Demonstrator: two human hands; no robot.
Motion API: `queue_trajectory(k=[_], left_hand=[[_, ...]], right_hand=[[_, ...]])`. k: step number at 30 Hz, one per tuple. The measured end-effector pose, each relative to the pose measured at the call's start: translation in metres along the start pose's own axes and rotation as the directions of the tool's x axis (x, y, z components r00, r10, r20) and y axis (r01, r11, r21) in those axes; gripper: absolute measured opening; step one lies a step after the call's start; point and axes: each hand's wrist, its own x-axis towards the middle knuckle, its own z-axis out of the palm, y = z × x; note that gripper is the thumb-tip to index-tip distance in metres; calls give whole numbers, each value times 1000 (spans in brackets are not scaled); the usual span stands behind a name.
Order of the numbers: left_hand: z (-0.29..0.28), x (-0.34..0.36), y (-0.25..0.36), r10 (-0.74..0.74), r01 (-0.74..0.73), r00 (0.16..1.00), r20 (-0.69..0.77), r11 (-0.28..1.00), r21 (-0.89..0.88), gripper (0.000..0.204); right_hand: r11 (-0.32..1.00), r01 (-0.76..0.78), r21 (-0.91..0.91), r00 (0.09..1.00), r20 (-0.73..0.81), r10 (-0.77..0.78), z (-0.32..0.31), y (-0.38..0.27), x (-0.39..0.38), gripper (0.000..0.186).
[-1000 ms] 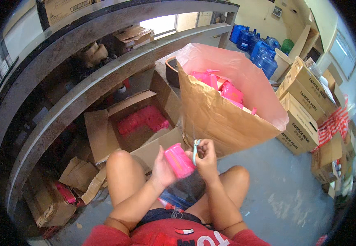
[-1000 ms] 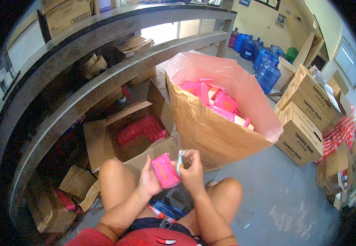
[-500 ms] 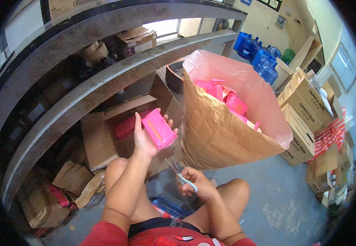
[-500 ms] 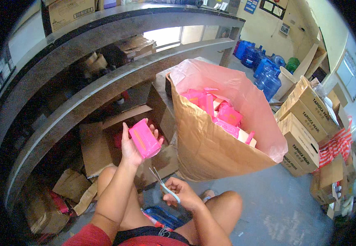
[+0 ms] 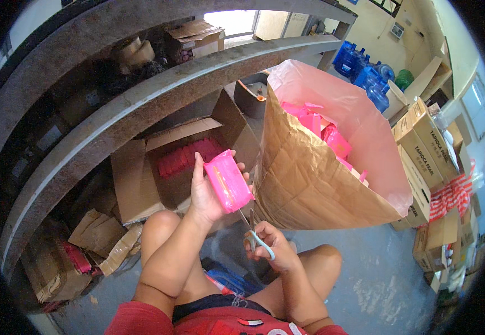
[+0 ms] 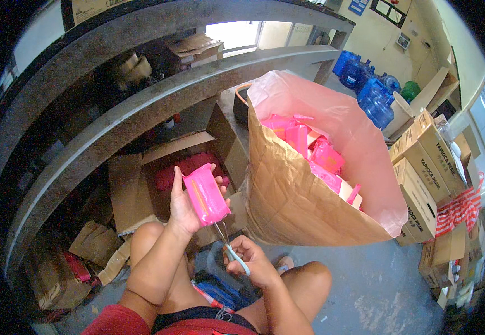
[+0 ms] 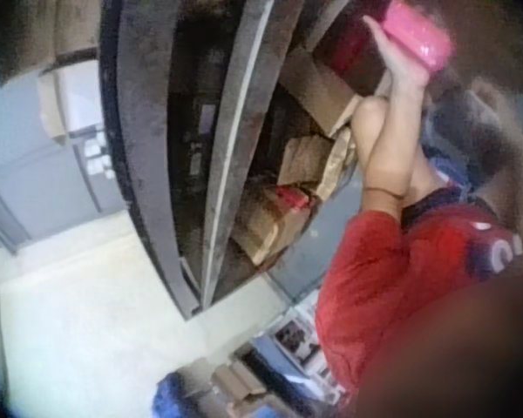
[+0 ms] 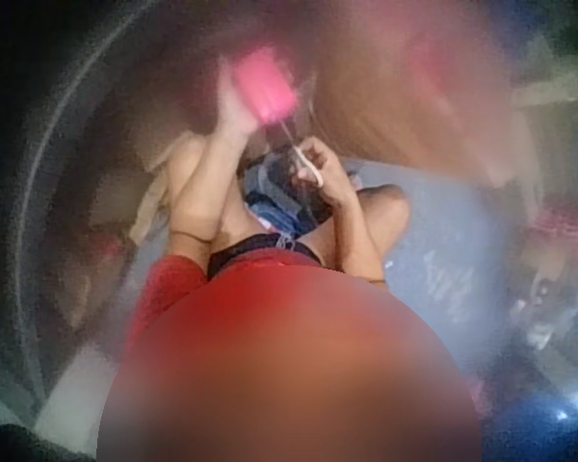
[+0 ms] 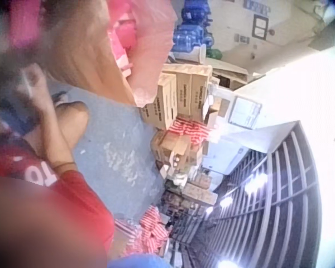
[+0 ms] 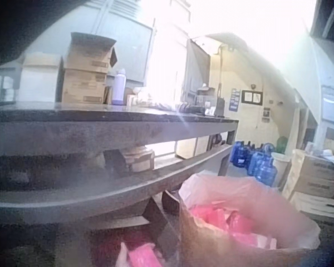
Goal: The person sits on the floor and repeatedly picks up pink-wrapped packages from a large paper bag. Using scissors, they cut open each package and place the opened items into a cardboard box beside them. The process continues with multiple packages throughout the clip.
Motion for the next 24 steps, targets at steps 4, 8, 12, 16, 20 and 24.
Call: queue_trajectory(k=[4, 8, 12, 16, 20, 24], left_hand=[[-1, 1, -3, 17, -17, 1000, -10, 999, 28, 76], [0, 3, 0, 47, -47, 998, -37, 999, 16, 79], [0, 1, -3, 13, -13, 1000, -16, 1000, 27, 79], [1, 0, -11, 3, 1, 999, -35, 993, 115, 82], [1, -1, -18, 22, -14, 999, -33, 975, 223, 86], [0, 0, -23, 46, -32, 998, -49, 968, 249, 88]], right_hand=[[1000, 14, -15, 1000, -2, -14, -1, 0, 0, 55], [998, -19, -52, 1000, -16, 18, -4, 0, 0, 55], [999, 20, -40, 1000, -13, -21, -2, 1, 0, 55], [996, 82, -28, 996, -14, -83, 0, 4, 1, 55], [996, 86, -26, 996, -25, -87, 2, 6, 3, 57], [996, 85, -27, 995, -48, -86, 5, 4, 3, 55]])
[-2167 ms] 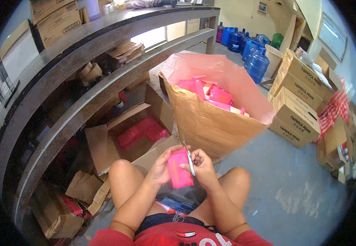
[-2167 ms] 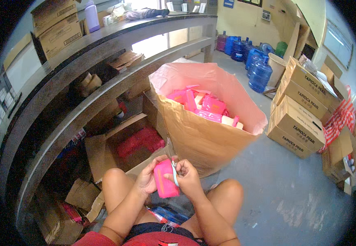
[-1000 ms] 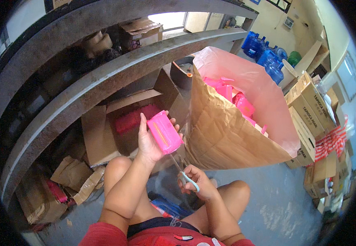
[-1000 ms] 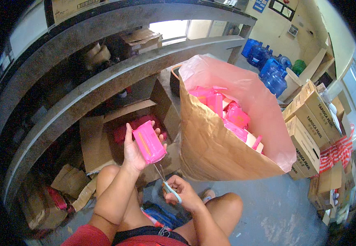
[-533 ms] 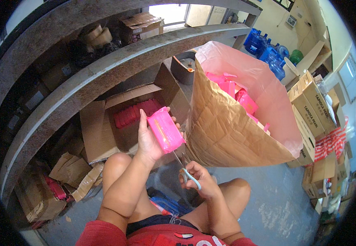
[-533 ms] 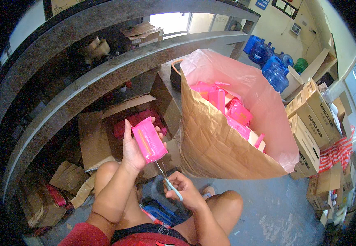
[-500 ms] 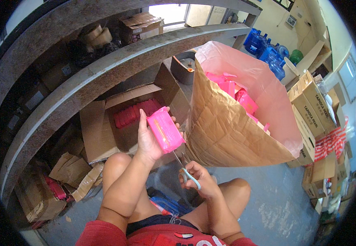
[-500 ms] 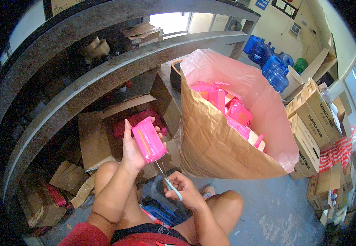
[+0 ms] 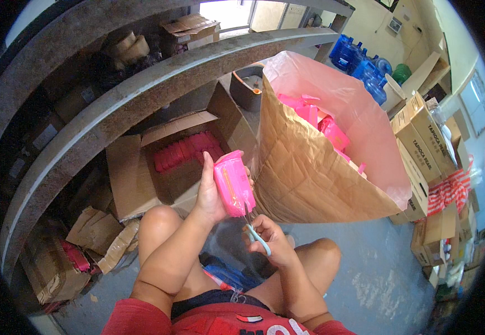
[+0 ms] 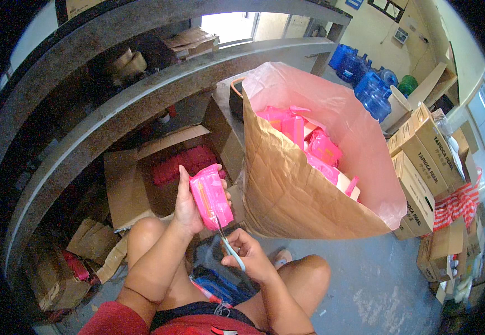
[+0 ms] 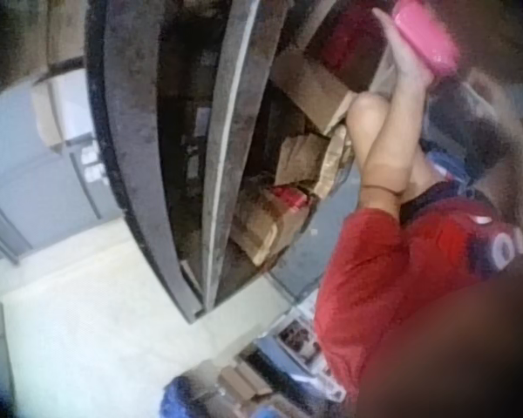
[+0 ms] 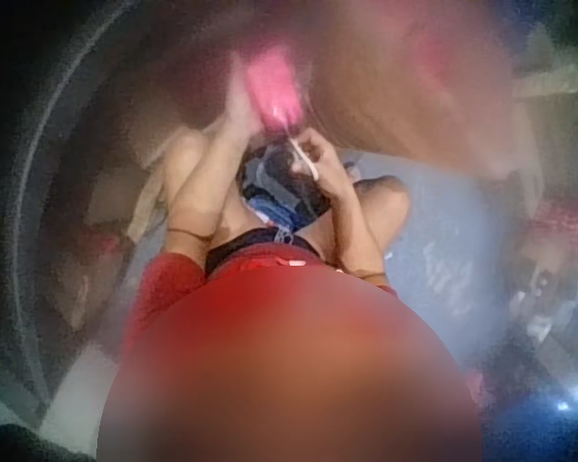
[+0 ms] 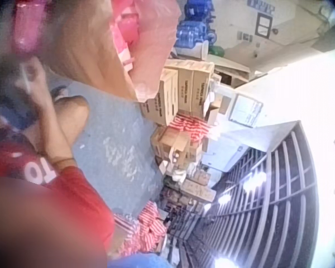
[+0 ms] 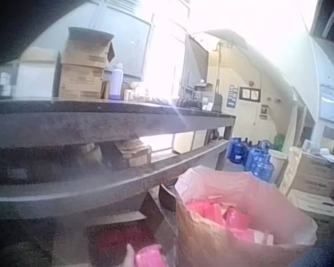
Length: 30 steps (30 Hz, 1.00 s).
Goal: The person sits on the floor and repeatedly picks up pink-wrapped packages from a large paper bag. Using scissors, they cut open each package and place the opened items into a cardboard box beside them. The process continues with multiple packages throughout the clip.
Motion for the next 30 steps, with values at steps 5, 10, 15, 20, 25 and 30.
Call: queue_trajectory(k=[5, 10, 15, 20, 25, 30], left_hand=[[-3, 3, 2, 56, -58, 996, -76, 998, -24, 91], [-4, 2, 4, 107, -106, 989, -106, 994, 18, 92], [-1, 0, 2, 133, -125, 981, -140, 990, 63, 92], [1, 0, 2, 137, -131, 981, -137, 990, 55, 92], [1, -1, 4, 139, -135, 984, -115, 990, 45, 93], [1, -2, 3, 156, -147, 985, -72, 982, 120, 95]], right_hand=[[998, -45, -40, 998, -43, 43, 5, -9, -3, 50], [994, -43, -103, 997, -64, 37, 10, -10, -3, 46], [996, -38, -78, 997, -69, 33, 8, -6, -1, 43], [998, 8, -54, 998, -68, -12, 12, -4, 1, 40], [990, -2, -140, 992, -125, -15, 19, -6, -1, 33], [997, -22, -70, 999, -33, 20, 16, -5, -1, 41]])
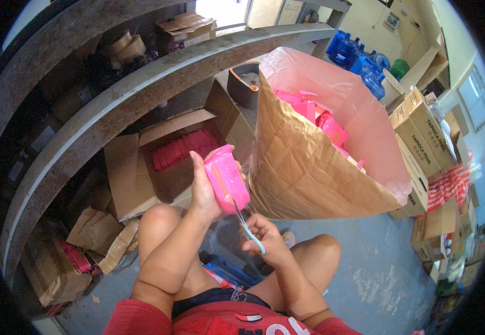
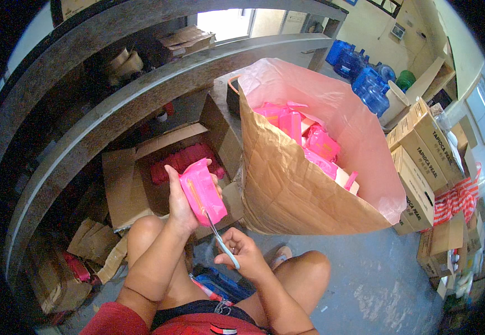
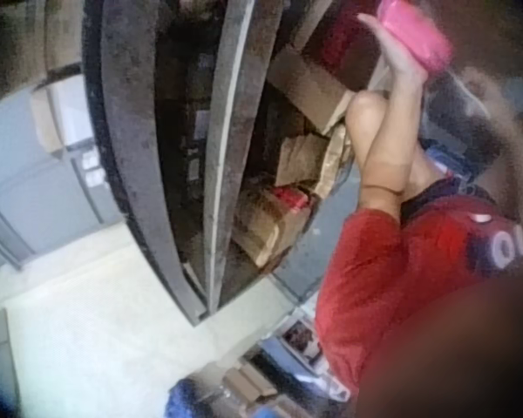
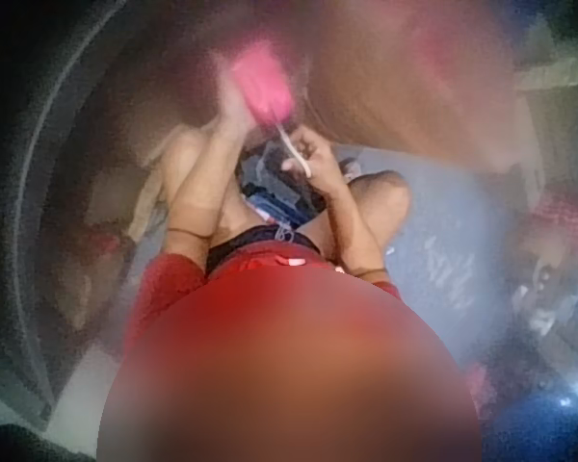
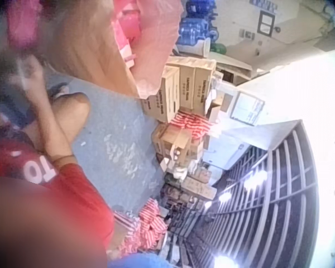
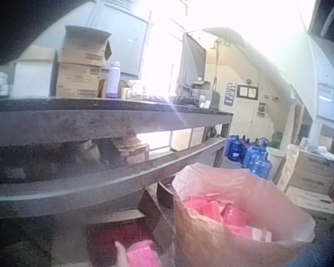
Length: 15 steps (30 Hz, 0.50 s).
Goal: The person sits on the floor and repeatedly picks up pink-wrapped packages from a large paper bag. Using scissors, they cut open each package and place the opened items into a cardboard box beside them. The process continues with multiple packages throughout the clip.
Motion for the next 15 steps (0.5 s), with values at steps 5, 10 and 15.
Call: queue_trajectory(k=[5, 10, 15], left_hand=[[1, -1, -7, -29, 29, 1000, 1, 1000, 7, 96], [5, -1, -11, -83, 83, 997, 3, 996, -35, 96], [7, 2, -14, -180, 176, 984, -18, 978, -115, 96]], right_hand=[[997, 11, 77, 997, 74, -17, -5, 5, 0, 52], [998, 56, 29, 998, 24, -57, -6, 6, 1, 54], [996, 89, 16, 995, -41, -89, -4, 8, 1, 53]])
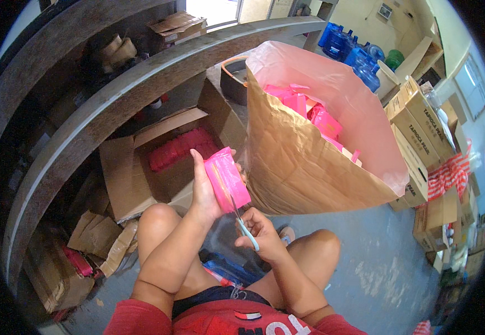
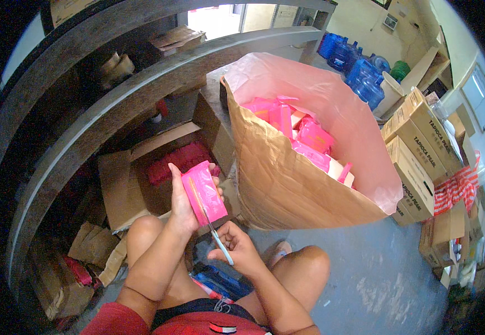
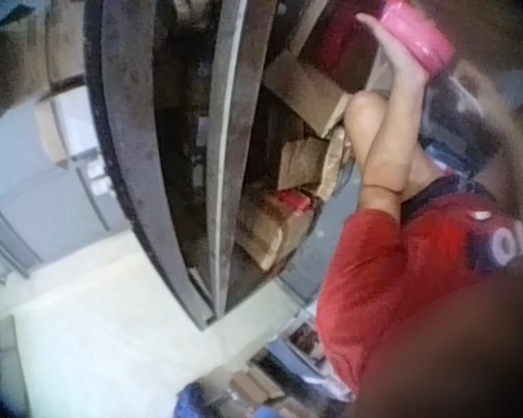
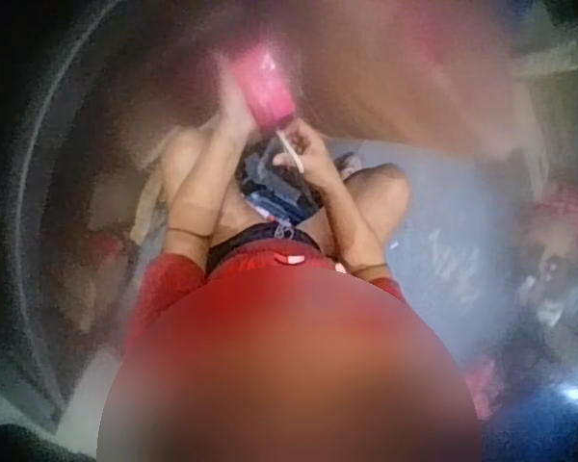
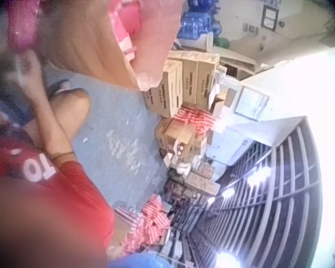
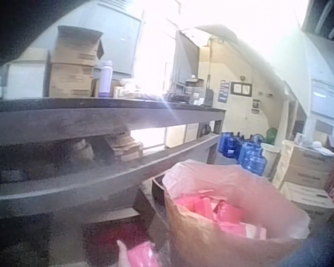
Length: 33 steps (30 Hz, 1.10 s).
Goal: The person sits on the floor and repeatedly picks up pink-wrapped packages from a large paper bag. Using scissors, they cut open each package and place the opened items into a cardboard box beside them. The process continues with multiple packages throughout the clip.
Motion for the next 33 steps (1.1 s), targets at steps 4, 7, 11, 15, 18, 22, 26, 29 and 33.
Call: queue_trajectory(k=[4, 7, 11, 15, 18, 22, 26, 29, 33], left_hand=[[-1, 2, -4, 48, -47, 999, -19, 995, 91, 96], [-1, 1, -6, 73, -65, 996, -56, 989, 135, 96], [1, -1, -6, 89, -81, 995, -53, 987, 138, 95], [1, -2, -4, 104, -98, 994, -46, 987, 124, 94], [0, -1, -7, 77, -73, 997, -27, 990, 117, 94], [-2, -3, -14, 41, -41, 999, -4, 994, 102, 87], [-6, -2, -10, 91, -93, 996, 23, 988, 121, 87], [-8, -2, -7, 120, -124, 992, 39, 982, 146, 88], [-11, -4, -14, 115, -115, 993, 12, 973, 202, 92]], right_hand=[[1000, 17, 10, 1000, -14, -17, -1, 0, -2, 51], [1000, 10, -9, 1000, -17, -10, -3, -1, -3, 48], [999, -30, 30, 999, -29, 31, 0, -1, -4, 46], [998, -40, 44, 998, -49, 42, 3, 0, -5, 45], [998, -13, 56, 999, -34, 15, 2, 2, -5, 44], [996, 6, 87, 999, -38, -3, 3, 4, -5, 43], [995, -74, 60, 995, -58, 78, 5, -1, -9, 36], [992, -103, 79, 993, -53, 107, 9, -4, -8, 35], [997, -25, 66, 996, -87, 31, 13, -1, -5, 34]])
